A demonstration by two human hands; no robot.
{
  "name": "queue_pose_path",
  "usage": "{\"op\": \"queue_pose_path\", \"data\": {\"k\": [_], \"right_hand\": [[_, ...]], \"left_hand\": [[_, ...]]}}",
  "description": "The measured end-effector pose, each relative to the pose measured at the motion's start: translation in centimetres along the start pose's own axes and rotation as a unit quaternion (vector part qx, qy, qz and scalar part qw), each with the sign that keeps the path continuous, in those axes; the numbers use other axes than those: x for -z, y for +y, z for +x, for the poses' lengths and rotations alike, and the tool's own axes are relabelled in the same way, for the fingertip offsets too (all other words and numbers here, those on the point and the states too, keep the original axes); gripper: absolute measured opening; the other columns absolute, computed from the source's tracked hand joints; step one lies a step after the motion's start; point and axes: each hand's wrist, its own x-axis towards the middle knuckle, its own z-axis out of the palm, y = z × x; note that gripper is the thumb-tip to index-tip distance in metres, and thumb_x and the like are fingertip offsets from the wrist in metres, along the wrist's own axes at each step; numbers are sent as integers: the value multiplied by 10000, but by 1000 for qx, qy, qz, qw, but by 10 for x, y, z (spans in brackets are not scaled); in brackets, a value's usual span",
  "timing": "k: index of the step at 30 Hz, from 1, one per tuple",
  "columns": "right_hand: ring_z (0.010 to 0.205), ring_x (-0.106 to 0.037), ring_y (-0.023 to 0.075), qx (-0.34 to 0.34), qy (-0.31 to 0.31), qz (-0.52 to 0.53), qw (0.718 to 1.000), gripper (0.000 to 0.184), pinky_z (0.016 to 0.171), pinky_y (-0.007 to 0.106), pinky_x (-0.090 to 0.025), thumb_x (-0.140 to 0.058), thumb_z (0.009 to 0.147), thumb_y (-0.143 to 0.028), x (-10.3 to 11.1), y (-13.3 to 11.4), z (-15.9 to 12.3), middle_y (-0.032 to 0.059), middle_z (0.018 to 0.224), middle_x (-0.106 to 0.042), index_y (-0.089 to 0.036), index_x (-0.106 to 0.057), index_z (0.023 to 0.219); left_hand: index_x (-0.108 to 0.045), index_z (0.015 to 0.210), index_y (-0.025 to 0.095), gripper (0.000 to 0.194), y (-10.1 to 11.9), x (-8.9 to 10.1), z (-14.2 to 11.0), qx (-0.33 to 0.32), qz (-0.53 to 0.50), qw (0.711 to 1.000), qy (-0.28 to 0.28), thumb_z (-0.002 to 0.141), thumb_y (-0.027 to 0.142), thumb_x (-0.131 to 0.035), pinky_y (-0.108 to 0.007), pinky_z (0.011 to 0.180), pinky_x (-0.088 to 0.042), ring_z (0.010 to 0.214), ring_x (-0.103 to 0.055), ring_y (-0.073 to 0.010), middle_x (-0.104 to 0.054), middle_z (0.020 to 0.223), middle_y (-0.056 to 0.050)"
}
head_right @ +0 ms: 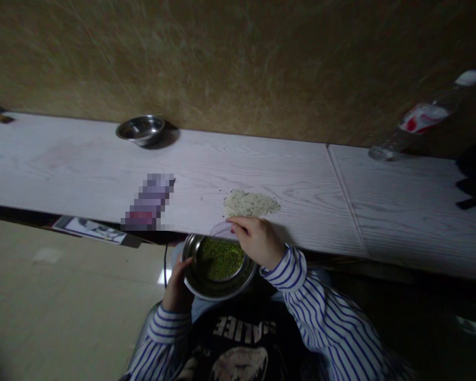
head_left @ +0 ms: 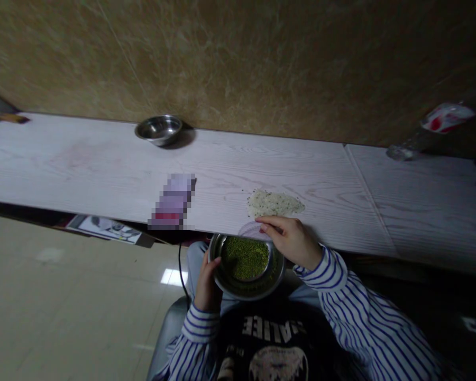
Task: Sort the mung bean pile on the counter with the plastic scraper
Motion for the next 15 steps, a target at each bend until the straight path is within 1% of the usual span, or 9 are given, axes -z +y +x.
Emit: {"op": "queue_pose_path", "data": {"k": [2,5,6,8,10,13,14,15], "right_hand": [[829,-770,195,-4,-4,6,1000,269,806,362,-623,-567,908,-188,4,1,-3,72,914,-815,-195,-779,1073],[822,-767,199,-21,22,11,999,269,791,360,-622,-570,915,-226,13,7,-8,70,897,-812,-205,-780,1081],[830,-766,203,-26,34,12,999,268,791,359,-621,-575,915,-241,16,9,-9,73,897,-812,-203,-780,1082],[838,-764,207,-34,56,21,998,274,796,358,-618,-580,915,-268,22,13,-12,80,893,-810,-191,-778,1088],[831,-763,207,-43,74,35,996,283,805,363,-616,-585,912,-291,27,17,-16,81,883,-809,-186,-776,1093],[816,-760,209,-50,91,53,993,286,797,371,-616,-603,901,-324,32,19,-22,81,891,-809,-195,-780,1084],[813,-759,211,-51,97,54,993,287,781,369,-616,-606,899,-332,33,19,-25,82,892,-808,-197,-782,1081],[813,-758,214,-53,101,54,992,290,764,365,-615,-607,899,-340,35,20,-27,85,893,-808,-197,-782,1082]], "left_hand": [[-720,1174,284,445,0,3,-1,3,3,1000,-5,730,312,-714,-425,1098,-426,1251,-601,-308,-758,1122,-14],[-703,1201,285,502,-2,10,-5,1,14,1000,-5,699,284,-698,-452,1106,-421,1284,-576,-330,-743,1191,-22],[-702,1197,278,505,-3,13,-7,-3,16,1000,2,692,284,-695,-464,1111,-414,1294,-565,-339,-736,1210,-29],[-712,1157,266,446,-5,18,-9,-5,20,999,36,713,310,-696,-477,1122,-397,1295,-557,-341,-743,1162,-38],[-706,1160,268,444,-8,21,-12,-10,14,999,49,721,332,-700,-491,1117,-396,1294,-554,-347,-738,1167,-43],[-708,1168,227,450,-13,18,-15,14,39,999,-1,733,342,-700,-518,1111,-399,1278,-567,-367,-727,1212,-70],[-705,1177,232,444,-15,16,-15,11,41,999,-4,748,346,-694,-519,1122,-388,1298,-556,-361,-724,1221,-65],[-717,1147,242,423,-16,13,-16,0,44,999,2,739,353,-701,-516,1127,-386,1310,-550,-359,-730,1202,-60]]}}
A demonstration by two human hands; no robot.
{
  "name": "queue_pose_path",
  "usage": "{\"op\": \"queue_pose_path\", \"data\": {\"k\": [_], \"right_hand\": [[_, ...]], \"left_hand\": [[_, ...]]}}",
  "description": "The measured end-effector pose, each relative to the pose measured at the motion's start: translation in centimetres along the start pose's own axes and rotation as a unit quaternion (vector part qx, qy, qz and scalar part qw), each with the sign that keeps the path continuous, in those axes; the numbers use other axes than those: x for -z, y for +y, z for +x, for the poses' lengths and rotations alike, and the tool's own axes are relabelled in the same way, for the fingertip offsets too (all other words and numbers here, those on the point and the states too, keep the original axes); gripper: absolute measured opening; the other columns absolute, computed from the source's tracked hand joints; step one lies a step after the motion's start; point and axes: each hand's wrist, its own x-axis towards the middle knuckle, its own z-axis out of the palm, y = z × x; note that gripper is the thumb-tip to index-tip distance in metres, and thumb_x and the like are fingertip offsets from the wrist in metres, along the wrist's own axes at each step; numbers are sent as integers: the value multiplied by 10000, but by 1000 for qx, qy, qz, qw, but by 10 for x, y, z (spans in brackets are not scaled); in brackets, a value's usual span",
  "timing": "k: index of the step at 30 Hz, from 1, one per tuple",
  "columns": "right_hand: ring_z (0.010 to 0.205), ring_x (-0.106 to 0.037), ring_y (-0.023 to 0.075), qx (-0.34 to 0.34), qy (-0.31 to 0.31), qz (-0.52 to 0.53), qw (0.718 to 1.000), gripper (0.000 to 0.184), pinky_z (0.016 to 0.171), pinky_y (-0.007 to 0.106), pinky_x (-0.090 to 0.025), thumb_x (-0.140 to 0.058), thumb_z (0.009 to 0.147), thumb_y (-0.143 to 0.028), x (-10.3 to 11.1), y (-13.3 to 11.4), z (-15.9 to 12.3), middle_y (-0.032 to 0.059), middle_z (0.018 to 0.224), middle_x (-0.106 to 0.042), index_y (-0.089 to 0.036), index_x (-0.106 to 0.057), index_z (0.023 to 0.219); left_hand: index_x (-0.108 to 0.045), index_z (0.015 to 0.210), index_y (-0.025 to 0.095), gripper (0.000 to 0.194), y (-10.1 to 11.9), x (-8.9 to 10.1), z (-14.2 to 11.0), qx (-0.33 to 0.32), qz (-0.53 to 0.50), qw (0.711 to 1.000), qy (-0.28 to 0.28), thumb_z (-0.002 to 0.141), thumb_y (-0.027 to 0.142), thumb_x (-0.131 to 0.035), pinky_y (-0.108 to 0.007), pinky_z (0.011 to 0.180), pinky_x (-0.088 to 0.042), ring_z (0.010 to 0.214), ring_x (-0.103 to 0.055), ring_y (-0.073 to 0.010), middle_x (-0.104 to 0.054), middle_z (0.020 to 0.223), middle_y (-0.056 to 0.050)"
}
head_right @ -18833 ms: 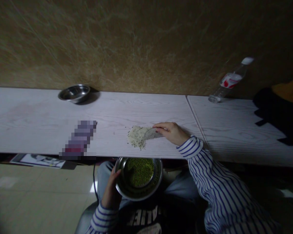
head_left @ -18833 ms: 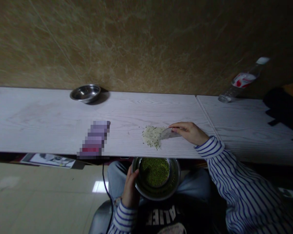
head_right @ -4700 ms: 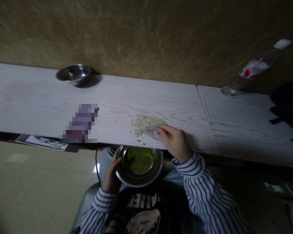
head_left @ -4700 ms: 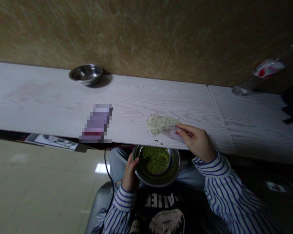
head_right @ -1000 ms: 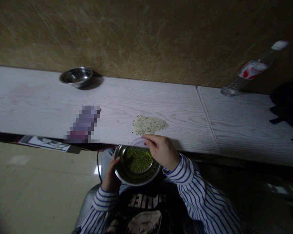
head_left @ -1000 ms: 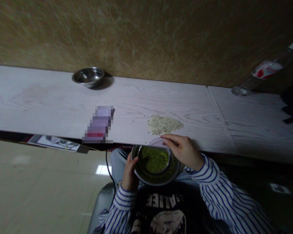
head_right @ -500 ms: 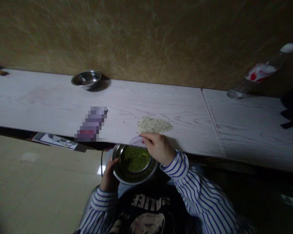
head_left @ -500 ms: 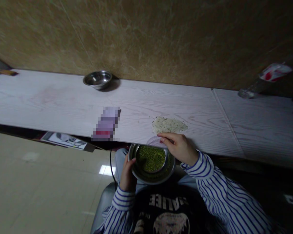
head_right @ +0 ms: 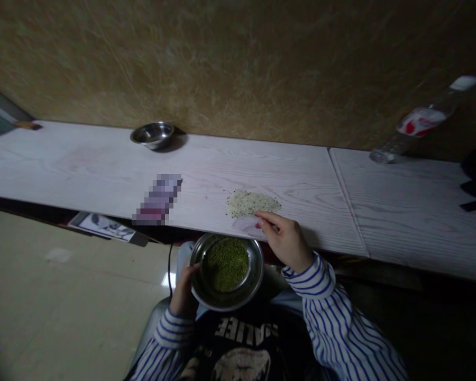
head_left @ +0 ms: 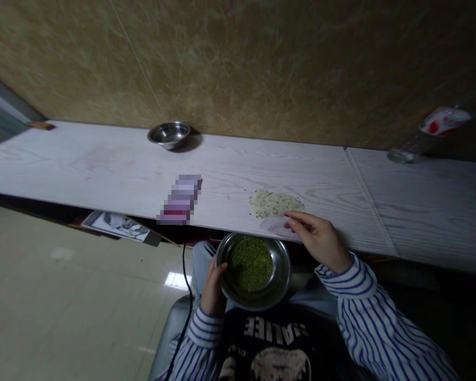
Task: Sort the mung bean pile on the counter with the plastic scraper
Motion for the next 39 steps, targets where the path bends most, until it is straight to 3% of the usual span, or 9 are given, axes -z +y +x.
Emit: {"op": "queue_pose_path", "data": {"k": [9,20,29,39], "right_hand": [[762,-752,232,-35,58,15,998,345,699,365,-603,-658,858,-441,24,11,-14,105,854,-802,-175,-787,1035],[689,-726,222,-64,120,76,988,428,663,370,-606,-725,794,-529,39,29,-17,104,801,-790,-172,-778,1024],[643,-692,198,-67,170,116,976,404,624,357,-573,-729,789,-486,35,44,2,93,791,-781,-164,-752,1033],[654,-687,189,-93,175,144,970,418,637,344,-556,-740,784,-464,38,51,-1,93,799,-777,-147,-743,1058]], "left_hand": [[-724,1180,223,455,1,-14,-3,-5,23,999,-29,752,375,-715,-512,1159,-344,1346,-527,-359,-730,1250,-71],[-723,1169,243,419,-1,-23,-2,1,17,1000,-19,766,360,-718,-515,1154,-360,1336,-540,-370,-732,1260,-68],[-718,1185,243,421,-4,-31,0,-5,10,1000,-25,782,359,-696,-498,1166,-339,1332,-547,-346,-737,1257,-56],[-668,1238,218,482,-18,-25,4,2,27,1000,-5,780,369,-667,-463,1097,-404,1243,-594,-333,-730,1221,-81]]}}
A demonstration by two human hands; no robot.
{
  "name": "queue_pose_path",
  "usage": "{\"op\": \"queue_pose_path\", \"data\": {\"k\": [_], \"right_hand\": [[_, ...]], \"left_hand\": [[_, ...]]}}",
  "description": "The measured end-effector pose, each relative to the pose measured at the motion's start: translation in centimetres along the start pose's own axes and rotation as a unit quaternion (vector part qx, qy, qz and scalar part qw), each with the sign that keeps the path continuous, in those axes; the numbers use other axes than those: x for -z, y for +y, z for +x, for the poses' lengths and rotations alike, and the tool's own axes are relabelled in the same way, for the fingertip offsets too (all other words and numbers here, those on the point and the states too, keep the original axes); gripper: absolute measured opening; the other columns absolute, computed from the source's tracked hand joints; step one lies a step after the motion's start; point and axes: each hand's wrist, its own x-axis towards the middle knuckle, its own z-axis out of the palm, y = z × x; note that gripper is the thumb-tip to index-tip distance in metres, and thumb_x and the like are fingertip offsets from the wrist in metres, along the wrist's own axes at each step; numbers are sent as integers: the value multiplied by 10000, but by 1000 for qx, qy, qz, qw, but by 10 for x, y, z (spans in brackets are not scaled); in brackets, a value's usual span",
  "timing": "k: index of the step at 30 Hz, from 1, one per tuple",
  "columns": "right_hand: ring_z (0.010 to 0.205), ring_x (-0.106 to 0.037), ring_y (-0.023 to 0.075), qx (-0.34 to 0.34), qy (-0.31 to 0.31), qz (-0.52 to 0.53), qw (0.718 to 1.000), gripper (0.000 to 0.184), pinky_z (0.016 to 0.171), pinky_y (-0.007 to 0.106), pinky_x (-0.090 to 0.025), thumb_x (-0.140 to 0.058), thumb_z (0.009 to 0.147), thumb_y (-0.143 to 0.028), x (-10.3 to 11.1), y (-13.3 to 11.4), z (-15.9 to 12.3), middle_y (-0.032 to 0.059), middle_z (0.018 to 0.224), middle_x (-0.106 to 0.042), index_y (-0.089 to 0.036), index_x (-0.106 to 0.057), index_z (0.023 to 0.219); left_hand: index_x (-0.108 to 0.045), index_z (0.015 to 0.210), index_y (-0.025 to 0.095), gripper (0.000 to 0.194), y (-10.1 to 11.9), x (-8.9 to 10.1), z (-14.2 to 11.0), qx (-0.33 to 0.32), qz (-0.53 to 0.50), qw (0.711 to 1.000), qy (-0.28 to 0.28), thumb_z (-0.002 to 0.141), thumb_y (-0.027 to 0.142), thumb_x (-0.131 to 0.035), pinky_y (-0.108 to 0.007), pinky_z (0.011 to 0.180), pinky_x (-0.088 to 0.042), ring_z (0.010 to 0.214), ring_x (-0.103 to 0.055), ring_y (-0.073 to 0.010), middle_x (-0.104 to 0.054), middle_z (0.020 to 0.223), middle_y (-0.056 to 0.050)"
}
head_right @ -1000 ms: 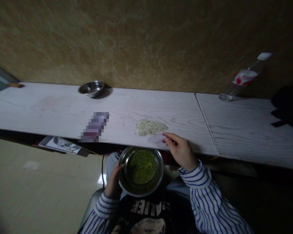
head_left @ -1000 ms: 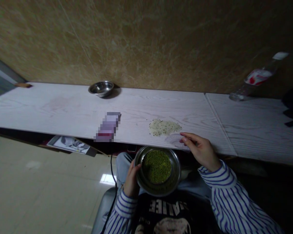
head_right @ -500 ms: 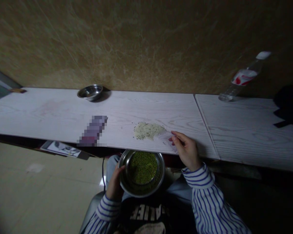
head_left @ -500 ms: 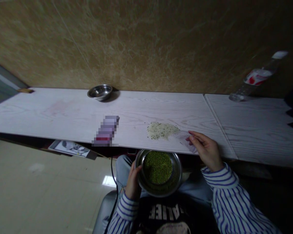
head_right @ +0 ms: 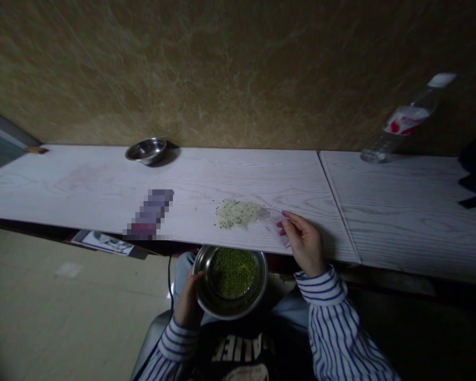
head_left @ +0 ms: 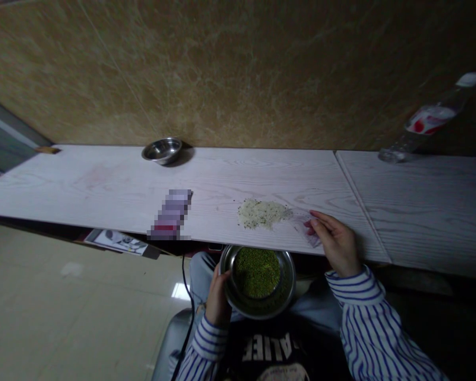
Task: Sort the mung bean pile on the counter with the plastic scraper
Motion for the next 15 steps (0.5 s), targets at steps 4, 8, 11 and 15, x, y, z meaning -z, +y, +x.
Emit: {"op": "queue_pose_path", "data": {"k": [4,8,11,15], "right_hand": [[648,-680,180,-7,7,2,1000,439,650,338,-550,-739,781,-479,0,0,-1,86,803,-777,-147,-738,1069],[644,-675,182,-10,4,-1,1000,449,641,336,-543,-738,779,-485,1,-1,-2,85,799,-774,-147,-733,1074],[635,-670,184,-9,4,-3,1000,447,615,330,-533,-735,780,-485,1,-1,-2,85,794,-771,-150,-728,1076],[627,-663,179,-4,11,-3,1000,439,608,323,-526,-734,785,-477,1,0,-2,81,791,-769,-157,-719,1084]], "left_hand": [[-671,1217,187,516,-5,2,-1,4,14,1000,8,724,340,-665,-472,1026,-452,1148,-627,-348,-749,1116,-87],[-694,1189,199,515,-7,5,0,-17,12,1000,7,692,333,-665,-456,1028,-446,1189,-602,-352,-751,1128,-74],[-696,1194,214,509,-7,7,2,-26,-8,1000,6,704,343,-650,-465,1049,-437,1216,-597,-353,-747,1170,-77],[-684,1214,211,524,-5,8,1,-16,-26,999,-6,706,335,-659,-485,1068,-434,1238,-599,-360,-737,1208,-92]]}}
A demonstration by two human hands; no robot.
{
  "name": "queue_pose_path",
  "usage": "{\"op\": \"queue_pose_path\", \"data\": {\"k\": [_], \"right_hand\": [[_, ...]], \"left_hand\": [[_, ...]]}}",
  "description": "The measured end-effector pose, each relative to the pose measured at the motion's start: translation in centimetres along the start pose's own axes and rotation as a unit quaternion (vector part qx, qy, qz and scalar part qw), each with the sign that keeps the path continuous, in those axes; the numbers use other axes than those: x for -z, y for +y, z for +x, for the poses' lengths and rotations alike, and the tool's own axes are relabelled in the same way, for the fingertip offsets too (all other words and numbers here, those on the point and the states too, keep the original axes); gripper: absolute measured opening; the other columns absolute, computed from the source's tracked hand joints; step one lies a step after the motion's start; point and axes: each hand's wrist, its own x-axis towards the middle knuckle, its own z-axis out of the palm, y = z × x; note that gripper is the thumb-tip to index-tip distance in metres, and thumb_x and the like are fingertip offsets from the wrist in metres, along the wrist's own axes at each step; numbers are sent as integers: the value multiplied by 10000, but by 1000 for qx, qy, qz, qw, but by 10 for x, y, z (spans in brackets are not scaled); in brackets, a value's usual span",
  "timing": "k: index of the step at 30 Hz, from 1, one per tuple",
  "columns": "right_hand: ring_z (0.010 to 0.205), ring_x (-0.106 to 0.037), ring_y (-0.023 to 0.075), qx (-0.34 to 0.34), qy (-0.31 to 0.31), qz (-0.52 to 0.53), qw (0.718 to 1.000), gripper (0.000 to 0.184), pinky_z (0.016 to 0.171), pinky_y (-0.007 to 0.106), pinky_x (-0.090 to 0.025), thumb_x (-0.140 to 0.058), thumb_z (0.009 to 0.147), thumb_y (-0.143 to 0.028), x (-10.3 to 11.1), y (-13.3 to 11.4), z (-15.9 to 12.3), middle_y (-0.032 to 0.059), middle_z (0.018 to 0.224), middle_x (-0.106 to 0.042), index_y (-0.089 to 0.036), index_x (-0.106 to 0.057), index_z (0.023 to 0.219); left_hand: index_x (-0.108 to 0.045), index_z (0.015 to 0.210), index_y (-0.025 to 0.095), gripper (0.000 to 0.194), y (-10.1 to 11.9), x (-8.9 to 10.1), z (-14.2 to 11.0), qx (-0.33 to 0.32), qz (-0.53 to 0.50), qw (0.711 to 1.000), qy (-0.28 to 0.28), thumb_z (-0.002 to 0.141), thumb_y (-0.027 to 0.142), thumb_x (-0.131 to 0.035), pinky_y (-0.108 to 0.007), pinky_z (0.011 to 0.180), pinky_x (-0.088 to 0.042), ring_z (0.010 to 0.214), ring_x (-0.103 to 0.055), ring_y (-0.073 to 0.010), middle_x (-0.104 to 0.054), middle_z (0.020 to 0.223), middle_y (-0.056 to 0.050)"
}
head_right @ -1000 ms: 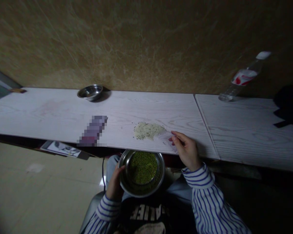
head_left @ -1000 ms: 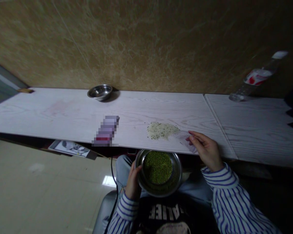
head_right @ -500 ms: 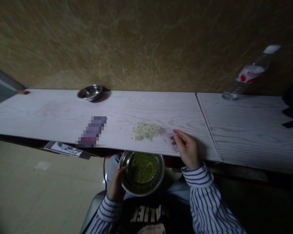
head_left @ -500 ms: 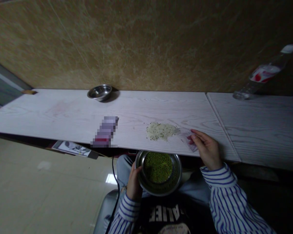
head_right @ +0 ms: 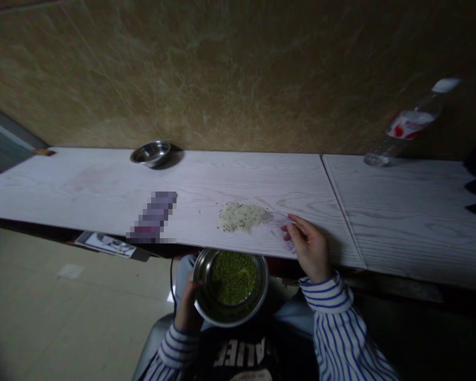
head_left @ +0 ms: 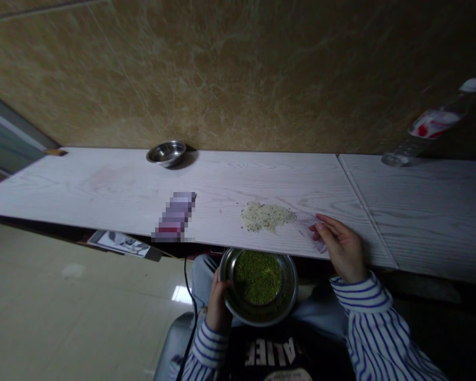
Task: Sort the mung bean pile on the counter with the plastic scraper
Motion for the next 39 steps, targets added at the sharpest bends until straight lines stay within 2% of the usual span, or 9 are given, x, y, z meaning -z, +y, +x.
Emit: {"op": "queue_pose_path", "data": {"k": [8,13,17,22,26,31,35,39], "right_hand": [[669,-680,175,-13,3,24,1000,466,652,320,-532,-777,738,-427,-2,-1,0,60,829,-761,-175,-695,1121],[690,-685,177,-26,9,24,999,471,678,331,-539,-775,728,-401,-1,-2,-1,65,860,-764,-172,-689,1131],[694,-683,176,-23,3,18,1000,461,698,337,-544,-765,740,-403,-2,0,-1,65,858,-765,-173,-690,1133],[642,-661,168,-20,-2,5,1000,443,642,327,-536,-752,754,-416,-3,-2,-1,65,827,-759,-164,-693,1114],[568,-619,145,-19,0,8,1000,447,574,306,-515,-757,749,-431,-4,-6,-1,51,791,-744,-161,-689,1098],[571,-635,147,-27,7,18,999,483,548,295,-517,-797,712,-442,-6,-6,-2,49,793,-744,-165,-689,1092],[617,-680,172,-33,-8,23,999,522,596,327,-566,-840,665,-449,-6,-6,1,65,833,-760,-172,-697,1084],[687,-713,196,-9,-39,-1,999,504,658,353,-597,-844,680,-454,-4,-17,15,76,859,-770,-183,-712,1084]], "left_hand": [[-691,1243,219,539,4,-5,-2,-1,-7,1000,-26,718,342,-662,-478,1117,-401,1331,-533,-362,-708,1299,-77],[-687,1266,222,564,5,-4,0,-9,-14,1000,-17,712,330,-673,-472,1137,-384,1360,-508,-353,-687,1339,-83],[-700,1246,211,540,5,-7,-1,-13,-11,1000,-5,721,326,-652,-482,1121,-403,1327,-541,-357,-709,1296,-88],[-707,1233,230,533,8,-10,-2,-2,-1,1000,-19,711,326,-662,-479,1099,-427,1301,-566,-357,-729,1256,-66],[-694,1248,230,536,9,-14,-4,3,-25,1000,0,721,322,-659,-482,1092,-435,1271,-593,-349,-744,1216,-66],[-683,1270,221,561,11,-17,-7,-4,-13,1000,5,719,324,-657,-466,1077,-451,1291,-576,-355,-727,1260,-72],[-674,1273,218,549,12,-15,-5,0,-14,1000,2,737,330,-639,-493,1088,-436,1284,-578,-363,-728,1255,-80],[-675,1264,231,535,13,-10,0,-1,3,1000,-5,742,334,-623,-498,1089,-432,1299,-564,-363,-726,1254,-78]]}}
